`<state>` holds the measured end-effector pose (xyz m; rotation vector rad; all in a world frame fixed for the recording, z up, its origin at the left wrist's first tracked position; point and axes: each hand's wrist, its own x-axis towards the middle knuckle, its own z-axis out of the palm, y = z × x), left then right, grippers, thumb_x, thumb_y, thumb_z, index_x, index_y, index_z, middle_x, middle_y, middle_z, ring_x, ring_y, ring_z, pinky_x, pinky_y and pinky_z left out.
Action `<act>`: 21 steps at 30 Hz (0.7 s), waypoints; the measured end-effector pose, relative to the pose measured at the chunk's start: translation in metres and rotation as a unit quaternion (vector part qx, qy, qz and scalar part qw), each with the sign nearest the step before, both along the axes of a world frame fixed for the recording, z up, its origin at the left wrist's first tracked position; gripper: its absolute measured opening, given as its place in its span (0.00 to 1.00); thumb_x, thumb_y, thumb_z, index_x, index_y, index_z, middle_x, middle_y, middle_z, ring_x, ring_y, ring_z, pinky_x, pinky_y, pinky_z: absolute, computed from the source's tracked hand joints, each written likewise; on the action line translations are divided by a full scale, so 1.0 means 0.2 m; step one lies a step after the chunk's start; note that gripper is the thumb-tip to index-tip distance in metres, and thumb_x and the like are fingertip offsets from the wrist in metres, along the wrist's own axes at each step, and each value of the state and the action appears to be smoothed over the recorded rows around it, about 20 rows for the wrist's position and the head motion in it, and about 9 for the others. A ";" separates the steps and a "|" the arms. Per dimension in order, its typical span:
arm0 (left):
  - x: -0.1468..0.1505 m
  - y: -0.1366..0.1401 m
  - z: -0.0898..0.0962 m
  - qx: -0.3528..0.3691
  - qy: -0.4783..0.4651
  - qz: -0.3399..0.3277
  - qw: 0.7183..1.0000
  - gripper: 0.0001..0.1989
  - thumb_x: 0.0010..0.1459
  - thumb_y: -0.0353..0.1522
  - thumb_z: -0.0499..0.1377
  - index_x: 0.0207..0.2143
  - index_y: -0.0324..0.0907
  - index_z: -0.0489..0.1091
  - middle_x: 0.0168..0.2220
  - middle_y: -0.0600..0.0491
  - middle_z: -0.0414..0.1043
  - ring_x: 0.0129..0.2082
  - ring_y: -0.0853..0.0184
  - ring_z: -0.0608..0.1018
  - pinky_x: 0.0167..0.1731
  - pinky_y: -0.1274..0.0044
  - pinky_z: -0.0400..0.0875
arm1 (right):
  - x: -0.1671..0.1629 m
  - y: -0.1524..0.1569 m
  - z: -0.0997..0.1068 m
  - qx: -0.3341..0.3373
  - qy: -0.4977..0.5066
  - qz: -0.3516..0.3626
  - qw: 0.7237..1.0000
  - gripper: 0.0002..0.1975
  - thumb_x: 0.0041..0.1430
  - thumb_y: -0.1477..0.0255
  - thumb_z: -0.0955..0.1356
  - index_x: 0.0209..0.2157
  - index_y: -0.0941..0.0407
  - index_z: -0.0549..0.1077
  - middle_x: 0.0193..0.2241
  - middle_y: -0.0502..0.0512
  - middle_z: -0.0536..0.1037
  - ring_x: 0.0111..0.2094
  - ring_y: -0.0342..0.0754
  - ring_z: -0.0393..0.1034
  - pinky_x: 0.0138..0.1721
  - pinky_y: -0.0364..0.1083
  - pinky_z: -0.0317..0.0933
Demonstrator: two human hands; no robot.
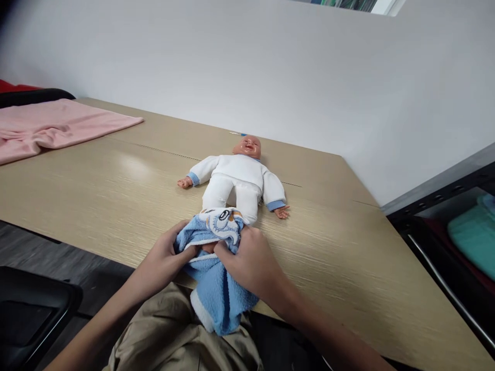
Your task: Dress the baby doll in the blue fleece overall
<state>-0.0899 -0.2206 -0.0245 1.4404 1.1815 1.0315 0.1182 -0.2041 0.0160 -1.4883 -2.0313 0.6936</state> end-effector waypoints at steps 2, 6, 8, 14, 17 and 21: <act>0.00 0.01 0.02 0.001 -0.036 -0.009 0.999 0.21 0.60 0.30 0.61 0.56 0.41 0.75 0.52 0.51 0.83 0.53 0.57 0.82 0.54 0.72 0.74 | 0.01 0.01 -0.01 0.004 0.052 -0.003 0.999 0.08 0.59 0.70 0.70 0.40 0.54 0.81 0.40 0.61 0.89 0.44 0.61 0.84 0.51 0.57 0.74; 0.00 0.01 0.07 -0.026 -0.067 -0.027 0.997 0.24 0.59 0.31 0.66 0.58 0.41 0.74 0.56 0.49 0.82 0.56 0.55 0.82 0.57 0.72 0.75 | 0.01 -0.01 0.01 0.008 0.110 -0.026 0.994 0.09 0.56 0.68 0.73 0.39 0.53 0.80 0.41 0.60 0.89 0.45 0.62 0.84 0.50 0.57 0.75; 0.00 -0.01 0.09 -0.035 -0.075 -0.037 0.996 0.28 0.60 0.34 0.69 0.62 0.42 0.72 0.60 0.48 0.80 0.59 0.54 0.81 0.58 0.72 0.75 | 0.01 -0.02 0.02 0.008 0.130 -0.036 0.991 0.10 0.55 0.68 0.73 0.40 0.52 0.79 0.42 0.60 0.89 0.45 0.61 0.84 0.49 0.55 0.77; -0.03 0.03 0.11 0.035 -0.035 -0.020 0.999 0.19 0.65 0.31 0.64 0.57 0.44 0.74 0.56 0.50 0.80 0.55 0.59 0.80 0.54 0.75 0.73 | 0.05 -0.01 -0.03 0.042 0.161 -0.089 0.982 0.23 0.53 0.66 0.75 0.51 0.53 0.75 0.47 0.61 0.88 0.48 0.61 0.85 0.48 0.55 0.78; -0.06 0.10 0.09 0.069 -0.017 -0.027 0.997 0.09 0.64 0.28 0.62 0.46 0.42 0.76 0.43 0.54 0.79 0.45 0.63 0.79 0.47 0.77 0.72 | 0.07 0.04 -0.03 0.015 0.157 -0.022 0.987 0.08 0.55 0.69 0.75 0.37 0.52 0.78 0.36 0.57 0.88 0.38 0.58 0.85 0.41 0.52 0.78; -0.08 0.19 0.06 0.115 0.013 -0.030 0.993 0.11 0.66 0.28 0.63 0.50 0.42 0.75 0.48 0.53 0.78 0.50 0.62 0.78 0.52 0.76 0.70 | 0.09 0.13 -0.01 0.042 0.135 0.055 0.988 0.04 0.56 0.71 0.75 0.35 0.52 0.80 0.35 0.55 0.88 0.36 0.57 0.85 0.43 0.52 0.78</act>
